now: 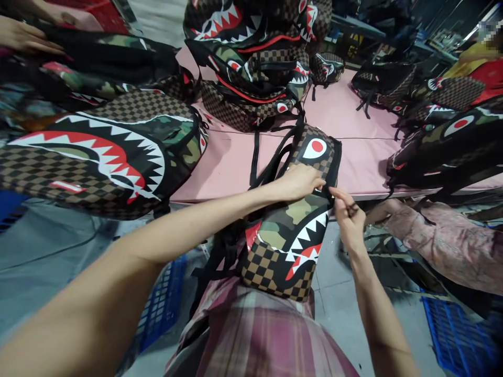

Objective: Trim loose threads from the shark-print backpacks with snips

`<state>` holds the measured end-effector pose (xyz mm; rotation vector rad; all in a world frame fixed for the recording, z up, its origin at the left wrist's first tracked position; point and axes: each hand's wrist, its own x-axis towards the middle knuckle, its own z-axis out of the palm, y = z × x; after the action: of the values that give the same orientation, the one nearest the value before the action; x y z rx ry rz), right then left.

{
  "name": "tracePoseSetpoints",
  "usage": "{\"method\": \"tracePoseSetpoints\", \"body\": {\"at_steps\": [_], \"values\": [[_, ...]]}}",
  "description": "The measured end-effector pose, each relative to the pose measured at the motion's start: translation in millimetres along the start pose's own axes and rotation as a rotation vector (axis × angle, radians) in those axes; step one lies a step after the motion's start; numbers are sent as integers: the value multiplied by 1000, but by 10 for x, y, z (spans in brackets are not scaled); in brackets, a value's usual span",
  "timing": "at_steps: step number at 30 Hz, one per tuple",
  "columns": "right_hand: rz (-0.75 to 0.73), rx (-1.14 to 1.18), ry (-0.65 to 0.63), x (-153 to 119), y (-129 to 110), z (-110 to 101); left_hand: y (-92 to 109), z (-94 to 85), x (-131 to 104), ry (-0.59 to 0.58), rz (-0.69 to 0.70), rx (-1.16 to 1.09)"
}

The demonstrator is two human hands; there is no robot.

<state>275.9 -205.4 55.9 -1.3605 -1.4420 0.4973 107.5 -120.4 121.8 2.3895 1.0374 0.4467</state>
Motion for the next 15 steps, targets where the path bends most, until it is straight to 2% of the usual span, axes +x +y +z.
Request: {"method": "tracePoseSetpoints", "body": {"at_steps": [2, 4, 6, 8, 11, 13, 15], "values": [[-136, -94, -191, 125, -176, 29, -66, -108, -8, -48, 5, -137], [-176, -192, -328, 219, -289, 44, -151, -198, 1, -38, -2, -135], [-162, -310, -435, 299, -386, 30, -228, -269, 31, 16, 78, 49], [-159, -417, -524, 373, -497, 12, -274, -321, 81, 24, 250, 284], [-124, -503, -741, 444, -668, 42, -276, -348, 167, -180, 417, 512], [-74, -487, -837, 439, -738, 111, -249, -324, 198, -329, 393, 605], [-54, -402, -835, 390, -754, 204, -222, -264, 190, -379, 320, 674]]}}
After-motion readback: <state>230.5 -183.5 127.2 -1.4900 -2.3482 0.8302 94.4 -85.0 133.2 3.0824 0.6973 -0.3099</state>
